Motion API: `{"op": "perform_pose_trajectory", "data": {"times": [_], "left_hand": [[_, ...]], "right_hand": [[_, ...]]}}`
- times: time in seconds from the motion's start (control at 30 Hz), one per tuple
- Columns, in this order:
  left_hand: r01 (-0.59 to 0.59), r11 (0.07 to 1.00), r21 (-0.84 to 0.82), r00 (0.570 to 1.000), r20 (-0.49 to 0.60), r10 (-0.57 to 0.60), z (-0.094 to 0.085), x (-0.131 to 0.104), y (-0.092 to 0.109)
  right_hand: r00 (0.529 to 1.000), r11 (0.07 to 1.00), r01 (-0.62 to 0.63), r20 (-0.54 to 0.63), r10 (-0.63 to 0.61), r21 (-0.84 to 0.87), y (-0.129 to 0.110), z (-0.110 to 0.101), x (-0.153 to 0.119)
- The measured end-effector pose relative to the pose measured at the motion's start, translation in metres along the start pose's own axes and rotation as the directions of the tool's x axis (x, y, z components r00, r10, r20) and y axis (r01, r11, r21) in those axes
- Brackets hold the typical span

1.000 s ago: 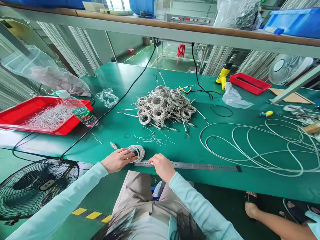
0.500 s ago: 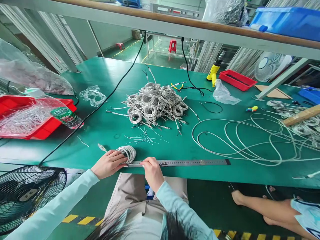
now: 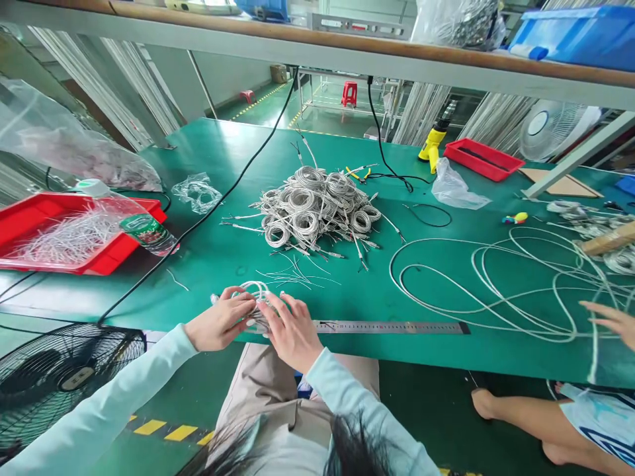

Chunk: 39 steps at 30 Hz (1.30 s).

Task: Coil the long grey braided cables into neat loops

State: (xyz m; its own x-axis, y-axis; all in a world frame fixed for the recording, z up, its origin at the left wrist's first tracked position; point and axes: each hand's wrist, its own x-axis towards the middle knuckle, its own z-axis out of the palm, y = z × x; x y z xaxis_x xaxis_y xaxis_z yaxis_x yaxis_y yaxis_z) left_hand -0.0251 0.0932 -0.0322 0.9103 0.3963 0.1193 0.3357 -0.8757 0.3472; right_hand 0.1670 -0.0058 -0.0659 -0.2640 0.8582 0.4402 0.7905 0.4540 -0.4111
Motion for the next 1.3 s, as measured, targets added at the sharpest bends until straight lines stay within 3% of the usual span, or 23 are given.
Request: {"op": "perform_pose_trajectory", "data": {"times": [0.1, 0.2, 0.27, 0.37, 0.47, 0.57, 0.67, 0.73, 0.8, 0.83, 0.9, 0.93, 1.0, 1.13, 1.3], "left_hand": [[0.032, 0.986, -0.163, 0.998, 0.067, -0.022, -0.024, 0.007, 0.017], [0.154, 0.907, -0.392, 0.978, 0.189, -0.085, -0.04, 0.012, 0.033], [0.269, 0.752, -0.602, 0.957, 0.255, -0.138, -0.045, 0.015, 0.04], [0.373, 0.487, -0.789, 0.928, 0.312, -0.206, -0.042, 0.017, 0.041], [0.387, 0.419, -0.821, 0.919, 0.307, -0.247, -0.031, 0.02, 0.037], [0.365, 0.434, -0.824, 0.927, 0.277, -0.253, -0.022, 0.019, 0.034], [0.301, 0.51, -0.806, 0.945, 0.179, -0.275, -0.024, 0.015, 0.034], [0.205, 0.728, -0.654, 0.955, -0.029, -0.295, -0.03, 0.011, 0.037], [0.046, 0.965, -0.258, 0.974, -0.202, -0.101, -0.036, 0.008, 0.04], [-0.051, 0.999, -0.019, 0.981, -0.187, 0.046, -0.037, 0.008, 0.041], [-0.233, 0.922, 0.311, 0.969, -0.011, 0.249, -0.035, 0.009, 0.042], [-0.291, 0.87, 0.398, 0.955, 0.074, 0.286, -0.031, 0.009, 0.041], [-0.331, 0.798, 0.503, 0.943, 0.145, 0.3, -0.021, 0.01, 0.035], [-0.306, 0.769, 0.561, 0.949, 0.118, 0.292, 0.005, 0.004, 0.013], [-0.26, 0.76, 0.595, 0.96, 0.076, 0.269, 0.03, -0.012, -0.012]], "right_hand": [[0.998, 0.995, 0.053, -0.019, -0.052, 0.087, -0.006, -0.018, 0.015], [0.999, 0.961, -0.041, -0.016, 0.047, 0.275, -0.015, -0.039, 0.024], [0.974, 0.882, -0.225, 0.128, 0.189, 0.414, -0.019, -0.049, 0.028], [0.859, 0.675, -0.499, 0.411, 0.304, 0.544, -0.014, -0.053, 0.031], [0.829, 0.603, -0.547, 0.479, 0.29, 0.581, 0.0, -0.055, 0.034], [0.846, 0.683, -0.495, 0.475, 0.241, 0.537, 0.015, -0.069, 0.045], [0.871, 0.899, -0.287, 0.481, 0.1, 0.332, 0.029, -0.098, 0.069], [0.878, 0.979, -0.045, 0.475, -0.057, 0.2, 0.036, -0.112, 0.09], [0.839, 0.973, 0.153, 0.497, -0.221, 0.174, 0.04, -0.112, 0.11], [0.809, 0.958, 0.212, 0.516, -0.282, 0.192, 0.04, -0.106, 0.119], [0.757, 0.932, 0.273, 0.545, -0.361, 0.238, 0.038, -0.083, 0.134], [0.745, 0.924, 0.292, 0.547, -0.382, 0.248, 0.036, -0.069, 0.139], [0.745, 0.912, 0.332, 0.526, -0.411, 0.242, 0.03, -0.04, 0.145], [0.803, 0.914, 0.377, 0.439, -0.403, 0.151, 0.019, -0.004, 0.142], [0.913, 0.943, 0.333, 0.247, -0.324, 0.005, 0.007, -0.002, 0.101]]}}
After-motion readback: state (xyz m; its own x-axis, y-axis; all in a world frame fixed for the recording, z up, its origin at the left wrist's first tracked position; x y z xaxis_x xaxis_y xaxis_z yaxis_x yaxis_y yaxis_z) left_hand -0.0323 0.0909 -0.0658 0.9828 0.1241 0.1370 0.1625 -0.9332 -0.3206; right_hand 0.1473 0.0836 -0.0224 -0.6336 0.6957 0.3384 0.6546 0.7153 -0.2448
